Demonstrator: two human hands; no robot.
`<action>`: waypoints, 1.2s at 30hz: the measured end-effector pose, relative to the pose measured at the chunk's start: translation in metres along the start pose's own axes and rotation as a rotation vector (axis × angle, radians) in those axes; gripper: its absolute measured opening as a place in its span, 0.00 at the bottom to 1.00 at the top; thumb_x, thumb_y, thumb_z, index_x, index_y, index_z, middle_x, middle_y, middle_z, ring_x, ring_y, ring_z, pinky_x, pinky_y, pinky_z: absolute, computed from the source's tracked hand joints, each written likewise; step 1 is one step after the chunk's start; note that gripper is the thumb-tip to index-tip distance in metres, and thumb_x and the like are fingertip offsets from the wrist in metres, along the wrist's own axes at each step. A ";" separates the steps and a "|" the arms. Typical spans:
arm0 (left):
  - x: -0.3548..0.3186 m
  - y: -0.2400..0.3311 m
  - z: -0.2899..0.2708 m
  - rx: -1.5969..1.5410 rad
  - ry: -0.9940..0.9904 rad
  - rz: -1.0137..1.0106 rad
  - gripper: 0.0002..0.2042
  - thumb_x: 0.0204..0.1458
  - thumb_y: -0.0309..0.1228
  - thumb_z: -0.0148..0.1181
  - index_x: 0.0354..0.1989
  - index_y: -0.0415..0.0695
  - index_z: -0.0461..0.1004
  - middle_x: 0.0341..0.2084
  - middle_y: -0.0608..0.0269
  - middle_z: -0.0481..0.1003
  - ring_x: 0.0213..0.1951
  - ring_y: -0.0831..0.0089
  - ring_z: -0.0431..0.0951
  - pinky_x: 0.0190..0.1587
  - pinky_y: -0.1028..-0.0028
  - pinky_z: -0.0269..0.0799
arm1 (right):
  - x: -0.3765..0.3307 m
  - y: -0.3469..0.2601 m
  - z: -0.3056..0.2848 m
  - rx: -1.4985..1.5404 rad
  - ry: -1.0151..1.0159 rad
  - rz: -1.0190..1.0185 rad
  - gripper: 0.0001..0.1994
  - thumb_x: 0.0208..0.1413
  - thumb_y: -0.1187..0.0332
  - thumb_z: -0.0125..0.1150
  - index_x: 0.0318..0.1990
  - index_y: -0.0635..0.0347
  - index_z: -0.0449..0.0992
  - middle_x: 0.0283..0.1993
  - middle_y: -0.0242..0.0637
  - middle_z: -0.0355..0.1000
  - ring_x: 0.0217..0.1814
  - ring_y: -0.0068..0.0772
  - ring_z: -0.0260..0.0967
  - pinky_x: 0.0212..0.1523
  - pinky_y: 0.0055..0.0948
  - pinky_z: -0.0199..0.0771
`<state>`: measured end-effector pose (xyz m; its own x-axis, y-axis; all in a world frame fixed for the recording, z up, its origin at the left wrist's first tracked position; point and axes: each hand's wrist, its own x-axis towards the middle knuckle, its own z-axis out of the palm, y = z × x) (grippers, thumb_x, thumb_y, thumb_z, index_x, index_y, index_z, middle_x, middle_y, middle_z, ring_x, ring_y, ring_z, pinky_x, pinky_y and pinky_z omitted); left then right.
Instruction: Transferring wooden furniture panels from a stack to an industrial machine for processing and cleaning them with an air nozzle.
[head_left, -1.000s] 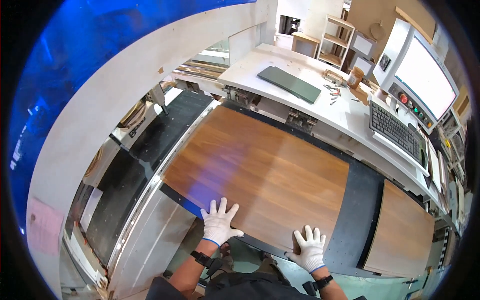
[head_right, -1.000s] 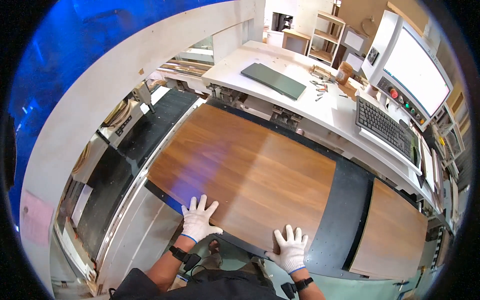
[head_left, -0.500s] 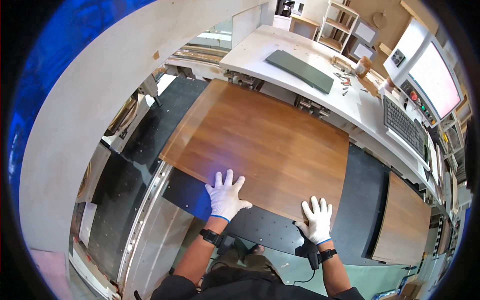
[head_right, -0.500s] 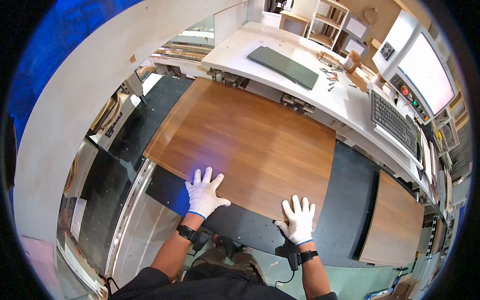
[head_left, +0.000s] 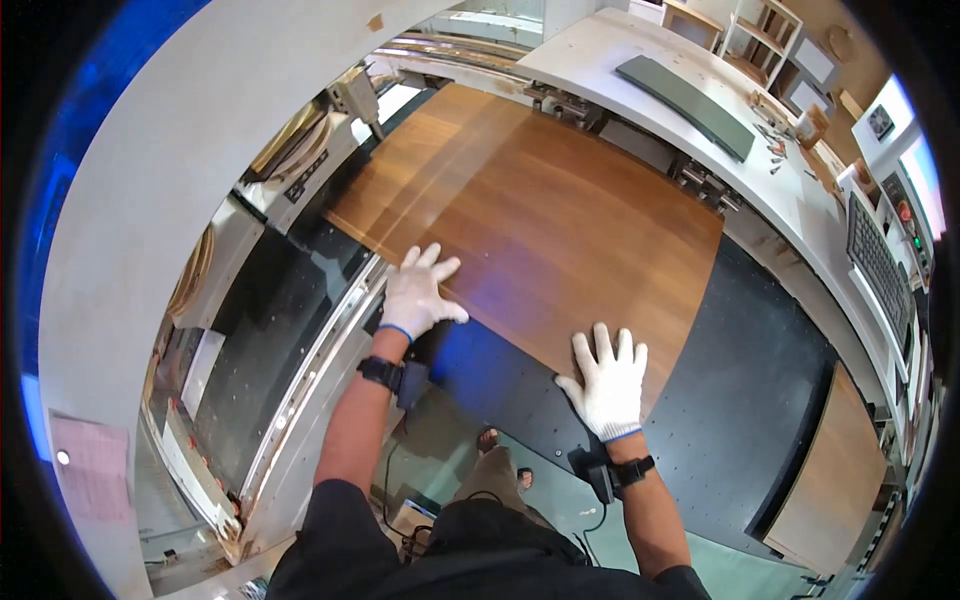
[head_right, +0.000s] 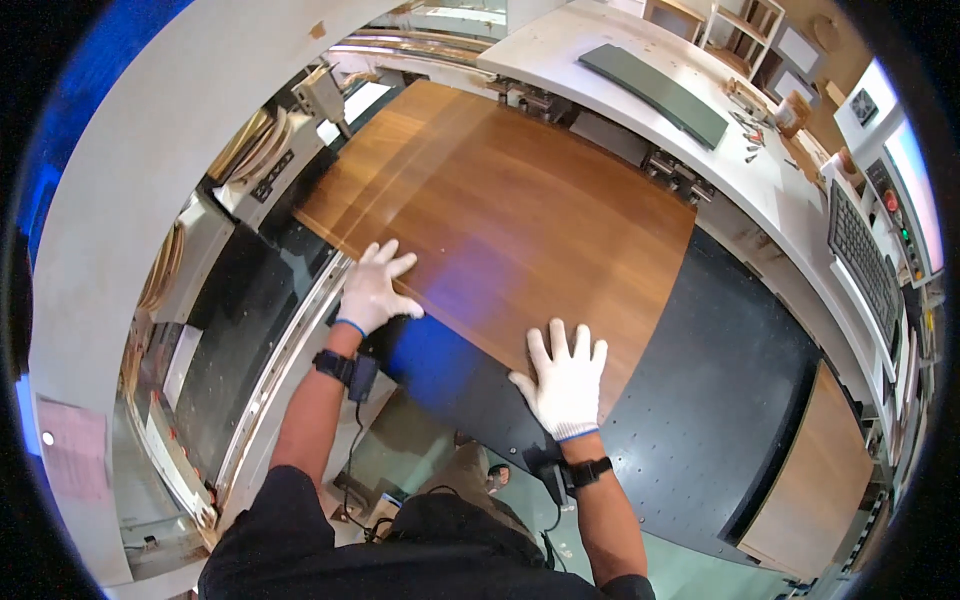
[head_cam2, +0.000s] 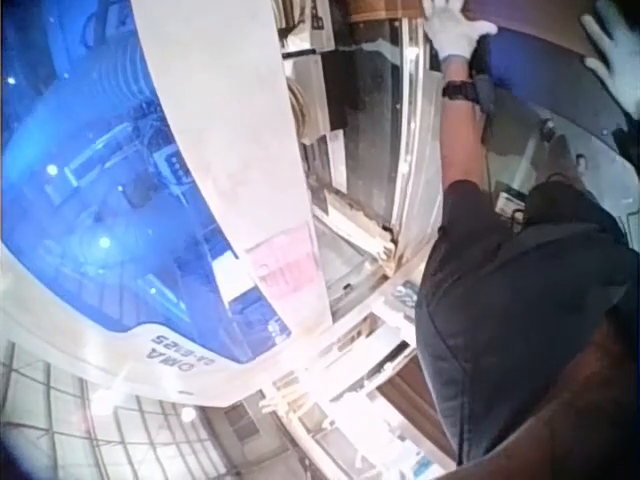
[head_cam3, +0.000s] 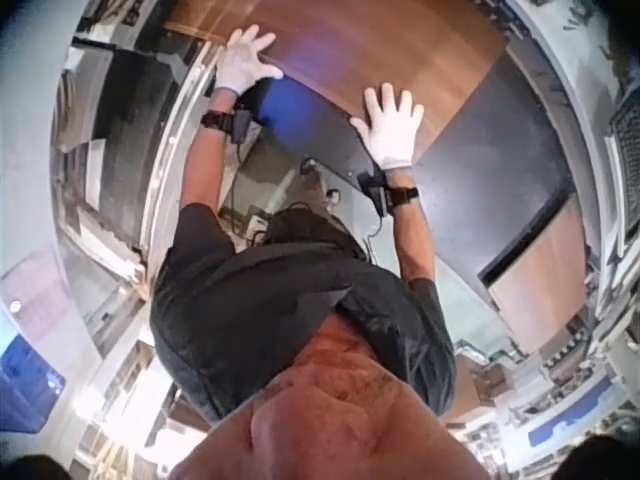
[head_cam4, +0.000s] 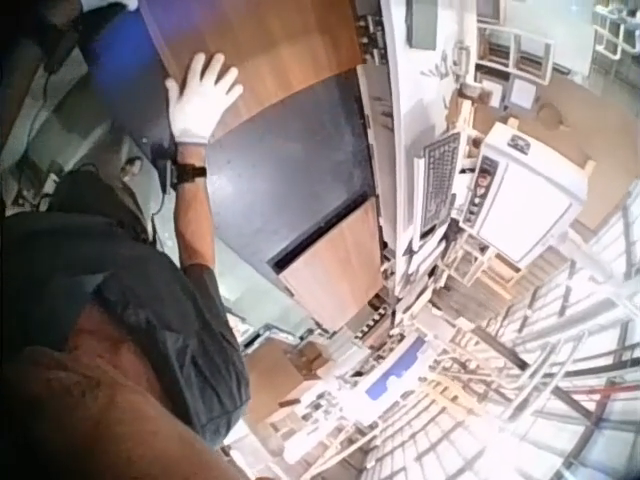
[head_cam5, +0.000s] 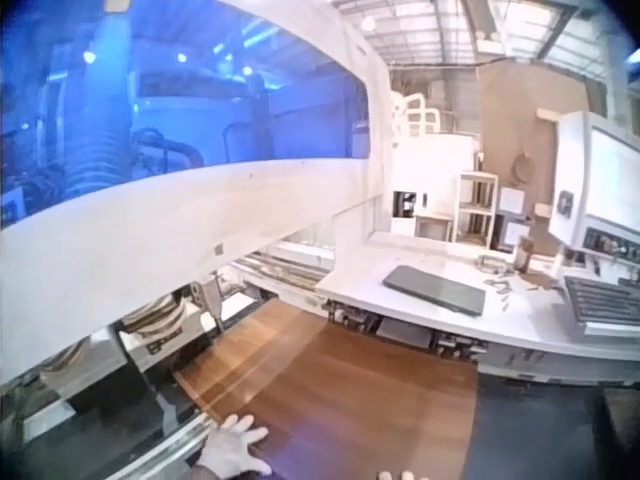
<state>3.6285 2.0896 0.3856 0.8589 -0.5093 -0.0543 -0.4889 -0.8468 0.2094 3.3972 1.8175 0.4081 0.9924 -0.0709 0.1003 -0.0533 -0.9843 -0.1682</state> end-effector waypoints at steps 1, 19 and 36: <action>0.001 -0.006 0.000 -0.018 -0.013 -0.011 0.49 0.30 0.55 0.81 0.69 0.62 0.74 0.75 0.57 0.62 0.77 0.50 0.56 0.73 0.45 0.59 | 0.001 -0.002 0.002 0.002 -0.008 -0.010 0.36 0.52 0.47 0.71 0.67 0.52 0.73 0.70 0.49 0.65 0.68 0.64 0.58 0.67 0.65 0.54; -0.012 0.029 0.020 -0.017 0.085 0.085 0.44 0.33 0.58 0.79 0.66 0.64 0.76 0.74 0.58 0.63 0.76 0.51 0.57 0.70 0.39 0.58 | -0.087 0.051 0.020 -0.084 0.184 0.250 0.43 0.46 0.43 0.76 0.65 0.63 0.72 0.68 0.66 0.64 0.69 0.69 0.61 0.71 0.64 0.56; -0.003 0.024 0.025 -0.037 0.181 0.139 0.46 0.24 0.54 0.84 0.61 0.55 0.81 0.70 0.49 0.69 0.72 0.44 0.64 0.66 0.44 0.67 | -0.096 0.053 0.053 0.077 0.371 0.368 0.41 0.45 0.41 0.77 0.63 0.57 0.77 0.69 0.66 0.64 0.72 0.71 0.59 0.72 0.62 0.57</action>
<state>3.6105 2.0672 0.3658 0.7988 -0.5818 0.1531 -0.6012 -0.7627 0.2385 3.3047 1.7804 0.3378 0.8029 -0.4760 0.3588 -0.3690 -0.8697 -0.3279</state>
